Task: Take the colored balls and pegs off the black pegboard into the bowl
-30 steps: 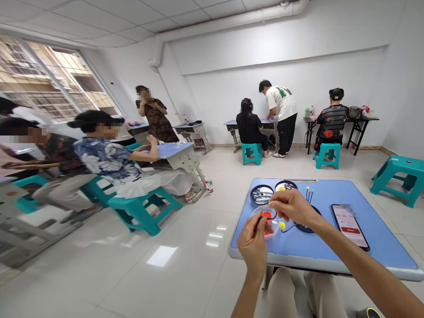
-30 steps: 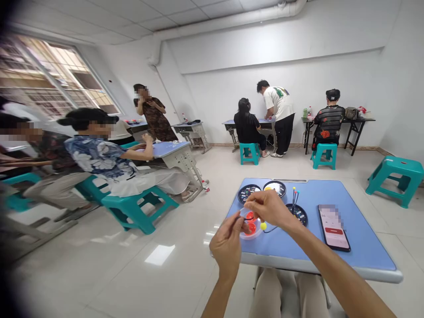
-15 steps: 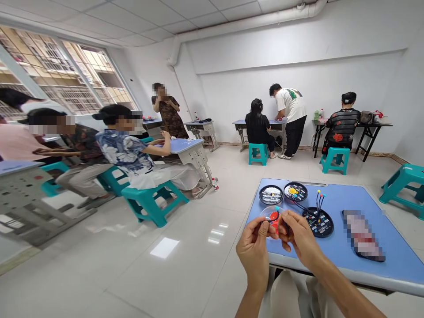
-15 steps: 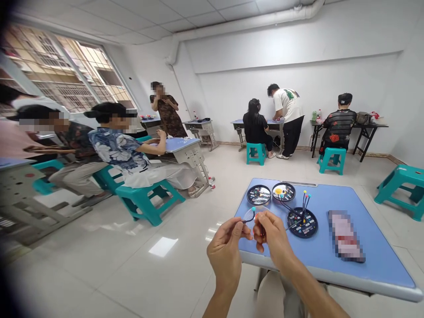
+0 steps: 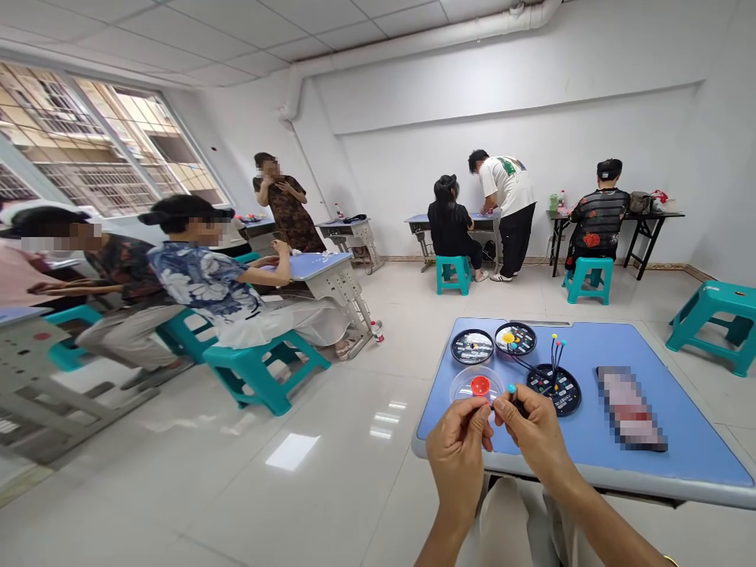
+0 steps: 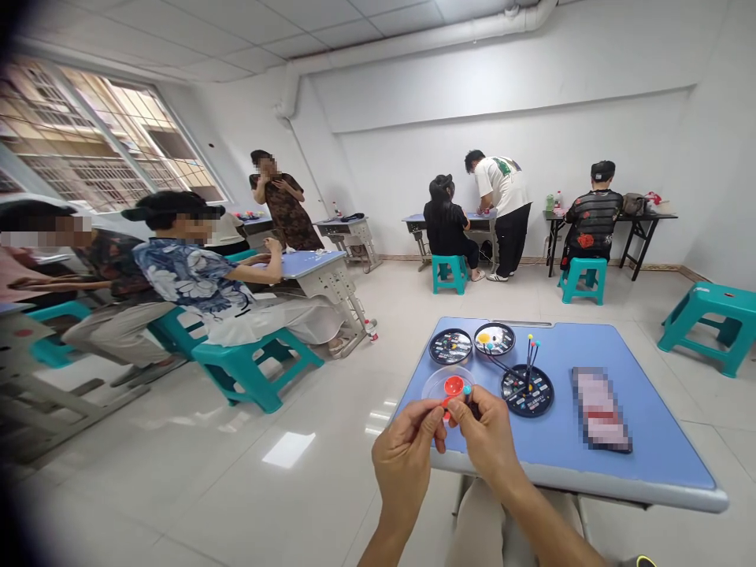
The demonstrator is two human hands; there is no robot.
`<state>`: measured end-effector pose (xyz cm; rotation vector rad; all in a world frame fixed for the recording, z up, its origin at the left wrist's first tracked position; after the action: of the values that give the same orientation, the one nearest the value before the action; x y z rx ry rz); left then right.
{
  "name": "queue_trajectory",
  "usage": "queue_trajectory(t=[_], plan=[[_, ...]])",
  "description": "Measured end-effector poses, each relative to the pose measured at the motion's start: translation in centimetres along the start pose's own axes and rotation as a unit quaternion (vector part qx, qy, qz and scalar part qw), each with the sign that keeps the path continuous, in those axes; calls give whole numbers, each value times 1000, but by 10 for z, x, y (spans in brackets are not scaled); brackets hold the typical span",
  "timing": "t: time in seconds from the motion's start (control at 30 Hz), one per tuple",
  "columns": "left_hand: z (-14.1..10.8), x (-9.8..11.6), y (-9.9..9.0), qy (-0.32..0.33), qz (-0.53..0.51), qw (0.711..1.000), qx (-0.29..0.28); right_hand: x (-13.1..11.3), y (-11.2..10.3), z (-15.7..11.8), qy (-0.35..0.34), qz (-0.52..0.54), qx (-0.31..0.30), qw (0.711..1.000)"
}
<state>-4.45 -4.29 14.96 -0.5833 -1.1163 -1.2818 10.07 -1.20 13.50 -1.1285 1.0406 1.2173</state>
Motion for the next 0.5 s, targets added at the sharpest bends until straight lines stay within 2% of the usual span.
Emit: queue_trajectory(t=[0.07, 0.13, 0.17, 0.2, 0.23, 0.3, 0.4, 0.5], plan=[[7, 10, -29, 30, 30, 994, 105, 2, -24, 2, 19, 40, 82, 996], [14, 15, -61, 65, 49, 971, 225, 2, -45, 3, 38, 70, 140, 987], [22, 11, -66, 62, 69, 972, 215, -1, -49, 5, 43, 67, 132, 988], [32, 2, -62, 39, 107, 981, 158, -4, -47, 6, 43, 56, 101, 992], [41, -11, -52, 15, 148, 986, 77, -6, -43, 8, 39, 42, 68, 996], [51, -37, -32, -4, 241, 970, -38, -7, -30, 11, 31, 21, 20, 999], [54, -76, -9, -52, 397, 903, -158, 4, -13, 15, 27, 0, 6, 1000], [55, -98, 0, -84, 480, 841, -236, 19, -4, 22, 33, -10, 2, 999]])
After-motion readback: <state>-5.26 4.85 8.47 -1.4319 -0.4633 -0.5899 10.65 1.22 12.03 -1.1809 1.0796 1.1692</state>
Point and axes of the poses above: each hand's wrist, its own z-axis towards the middle knuckle, its own y-axis out of the palm, x = y × z, the point moved 7 cm from there along z, towards the middle knuckle, and after that the axes turned 11 degrees about -z, right-handed, at the moved point
